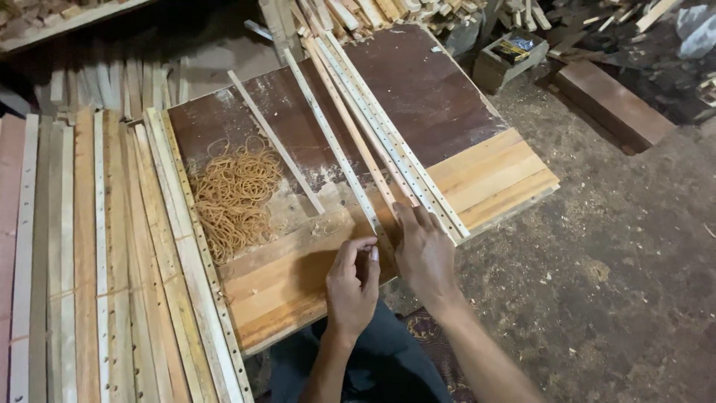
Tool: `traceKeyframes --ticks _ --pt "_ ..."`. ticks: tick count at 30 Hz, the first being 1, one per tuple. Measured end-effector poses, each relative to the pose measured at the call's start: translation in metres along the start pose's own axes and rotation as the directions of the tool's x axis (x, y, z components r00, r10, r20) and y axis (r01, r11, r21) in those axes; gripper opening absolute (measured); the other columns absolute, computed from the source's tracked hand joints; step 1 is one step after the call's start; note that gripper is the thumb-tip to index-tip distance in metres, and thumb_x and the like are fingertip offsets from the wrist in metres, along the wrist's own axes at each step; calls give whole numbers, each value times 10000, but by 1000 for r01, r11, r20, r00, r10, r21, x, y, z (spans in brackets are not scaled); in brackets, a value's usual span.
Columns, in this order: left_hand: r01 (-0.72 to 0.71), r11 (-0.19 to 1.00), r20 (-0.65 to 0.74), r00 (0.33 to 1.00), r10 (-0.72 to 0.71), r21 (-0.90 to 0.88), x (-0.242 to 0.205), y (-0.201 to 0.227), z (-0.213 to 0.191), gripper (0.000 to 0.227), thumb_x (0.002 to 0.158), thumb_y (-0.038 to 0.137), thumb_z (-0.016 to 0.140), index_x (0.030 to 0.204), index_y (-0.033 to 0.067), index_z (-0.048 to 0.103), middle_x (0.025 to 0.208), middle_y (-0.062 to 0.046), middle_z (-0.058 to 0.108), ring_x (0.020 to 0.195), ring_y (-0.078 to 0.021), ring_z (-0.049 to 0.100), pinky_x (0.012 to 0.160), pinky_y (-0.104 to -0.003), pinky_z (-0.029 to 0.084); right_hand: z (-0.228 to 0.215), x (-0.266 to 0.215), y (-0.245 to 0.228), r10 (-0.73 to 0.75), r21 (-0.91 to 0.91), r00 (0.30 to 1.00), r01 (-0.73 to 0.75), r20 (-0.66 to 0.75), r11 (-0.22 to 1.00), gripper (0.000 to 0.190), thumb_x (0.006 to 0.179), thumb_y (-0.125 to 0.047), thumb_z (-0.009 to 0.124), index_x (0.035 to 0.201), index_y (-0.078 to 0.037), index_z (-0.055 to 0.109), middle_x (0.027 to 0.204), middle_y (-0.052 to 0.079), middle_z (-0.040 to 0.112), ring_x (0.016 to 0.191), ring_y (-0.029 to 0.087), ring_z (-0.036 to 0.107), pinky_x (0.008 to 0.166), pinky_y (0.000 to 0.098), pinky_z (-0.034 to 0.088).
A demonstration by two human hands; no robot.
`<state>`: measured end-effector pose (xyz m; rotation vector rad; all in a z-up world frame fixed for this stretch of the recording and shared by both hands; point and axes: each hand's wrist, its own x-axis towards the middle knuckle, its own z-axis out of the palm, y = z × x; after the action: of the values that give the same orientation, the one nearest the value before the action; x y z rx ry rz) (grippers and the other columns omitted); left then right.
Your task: Sorting and inspecting wooden slats with pre-drilled holes in a workshop environment
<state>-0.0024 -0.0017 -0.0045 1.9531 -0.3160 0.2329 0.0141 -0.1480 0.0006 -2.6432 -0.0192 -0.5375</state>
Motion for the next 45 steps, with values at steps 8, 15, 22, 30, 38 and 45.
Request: traceKeyframes --ticks 8,15,22,30,38,45 --pt "47 998 -19 999 -48 -38 2 1 -1 220 1017 222 564 1155 100 683 1009 -46 731 851 -160 683 729 -292 556 -18 6 6 254 364 935 -333 247 870 394 990 25 523 1382 -9 524 1196 216 667 915 328 747 697 410 672" --pt "0 982 -80 997 -15 -188 12 11 1 225 1021 183 520 1101 58 689 1069 -95 758 1026 -224 720 926 -336 541 -63 -8 -37 544 683 639 -714 544 155 475 974 -295 565 1424 -157 627 865 28 579 724 148 496 668 276 415" --pt "114 912 -26 991 -134 -393 17 2 -2 350 1022 350 560 1208 81 684 1115 -87 774 1006 -199 725 838 -298 562 -44 -27 -57 433 731 691 -675 578 101 389 979 -203 606 1356 -148 683 652 29 600 473 97 412 411 206 272" --pt "244 809 82 968 -238 -535 19 0 -15 263 999 294 629 1118 73 707 834 -25 695 760 -128 677 686 -272 548 -29 -34 -70 298 883 851 -467 432 52 305 1012 -143 570 1244 10 697 663 53 582 362 103 342 332 276 290" --pt "155 869 47 987 -151 -470 21 2 -19 266 1004 356 616 1040 95 649 827 -11 668 759 -116 638 683 -273 507 -11 -44 -56 212 760 973 -209 95 616 436 911 -29 653 1344 -36 612 986 93 692 662 132 566 529 241 463" --pt "206 857 15 974 -225 -472 16 -28 -12 320 1042 374 564 913 81 565 789 19 486 806 -117 544 755 -290 430 -10 -45 -51 42 536 997 -69 63 841 415 1012 -279 552 1356 -53 599 896 68 582 451 38 475 318 195 414"
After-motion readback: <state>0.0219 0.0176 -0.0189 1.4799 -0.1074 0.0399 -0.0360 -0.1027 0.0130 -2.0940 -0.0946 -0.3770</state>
